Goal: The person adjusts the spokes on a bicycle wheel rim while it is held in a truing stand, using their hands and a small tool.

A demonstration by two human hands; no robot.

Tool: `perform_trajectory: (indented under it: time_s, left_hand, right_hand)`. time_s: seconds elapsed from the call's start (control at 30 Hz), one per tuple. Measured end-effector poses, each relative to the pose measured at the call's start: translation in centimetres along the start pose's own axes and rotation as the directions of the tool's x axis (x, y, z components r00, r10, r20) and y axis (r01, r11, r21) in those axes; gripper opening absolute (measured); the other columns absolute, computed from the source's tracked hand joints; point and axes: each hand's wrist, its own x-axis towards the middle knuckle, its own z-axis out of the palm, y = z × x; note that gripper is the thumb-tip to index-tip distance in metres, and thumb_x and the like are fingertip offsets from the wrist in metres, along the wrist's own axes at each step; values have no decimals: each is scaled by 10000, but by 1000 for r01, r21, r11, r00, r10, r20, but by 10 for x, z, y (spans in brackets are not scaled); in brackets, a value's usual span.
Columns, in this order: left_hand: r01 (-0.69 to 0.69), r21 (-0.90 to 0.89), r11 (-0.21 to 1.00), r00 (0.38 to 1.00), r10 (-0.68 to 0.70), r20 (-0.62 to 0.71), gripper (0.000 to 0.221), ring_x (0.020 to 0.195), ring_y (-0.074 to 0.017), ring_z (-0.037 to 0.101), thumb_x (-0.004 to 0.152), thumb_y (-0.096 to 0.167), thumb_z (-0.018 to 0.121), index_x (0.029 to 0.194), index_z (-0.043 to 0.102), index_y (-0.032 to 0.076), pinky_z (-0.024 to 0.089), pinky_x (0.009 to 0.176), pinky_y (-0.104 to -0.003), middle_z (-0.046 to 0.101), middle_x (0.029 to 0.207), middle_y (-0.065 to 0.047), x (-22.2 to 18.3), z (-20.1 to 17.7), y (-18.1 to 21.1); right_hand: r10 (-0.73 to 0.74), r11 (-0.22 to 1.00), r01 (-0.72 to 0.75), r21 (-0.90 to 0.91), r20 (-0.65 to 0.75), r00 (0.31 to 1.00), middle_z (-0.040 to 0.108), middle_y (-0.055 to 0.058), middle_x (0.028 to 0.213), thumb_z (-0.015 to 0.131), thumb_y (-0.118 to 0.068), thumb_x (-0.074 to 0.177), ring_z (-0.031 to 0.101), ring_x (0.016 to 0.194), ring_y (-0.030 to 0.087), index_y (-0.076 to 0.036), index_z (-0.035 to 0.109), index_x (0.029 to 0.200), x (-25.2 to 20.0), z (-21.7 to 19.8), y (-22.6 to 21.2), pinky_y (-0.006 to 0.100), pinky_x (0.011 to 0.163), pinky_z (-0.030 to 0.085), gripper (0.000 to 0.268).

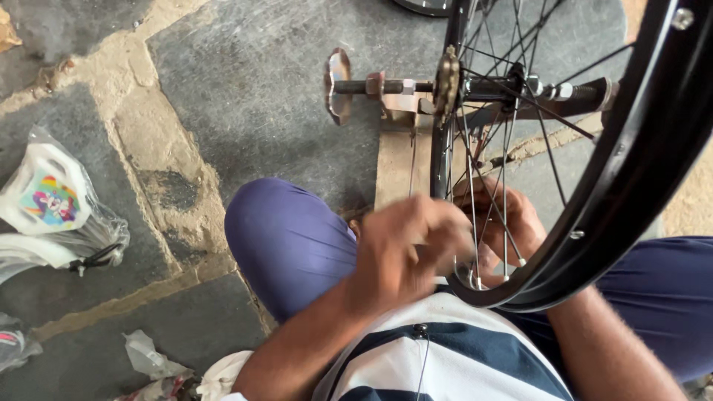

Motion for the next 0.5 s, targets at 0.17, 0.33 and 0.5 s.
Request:
perform_trajectory:
  time_s: [0.17,0.33,0.5]
  left_hand:
    - [-205,167,964,978,196,68,360,823,-118,696,1074,399,726,1184,638,68,553,683,-276,673,958,-31,-9,4,54]
    - [-345,331,878,938,313,147,257,669,-150,619,1031,321,713,1062,644,75,532,630,-348,629,824,-23,-33,19,7]
    - [-298,593,748,930,87,357,298,835,-211,671,918,198,739,1136,640,21,572,710,-354,663,948,-73,-52,-4,-23]
  right_hand:
    - [-39,891,150,-428,259,965,720,71,1089,790,18,746,735,962,180,-57,628,1217,-8,-6,-19,334,833,627,504]
    - [-215,567,228,-791,125,969,766,115,1073,759,47,846,761,1006,182,7,653,1192,-9,-15,-35,323,872,629,364]
    - [-450,414,124,-902,-84,889,772,126,1049,740,27,911,742,957,173,-11,696,1238,-7,-15,-35,314,840,616,333]
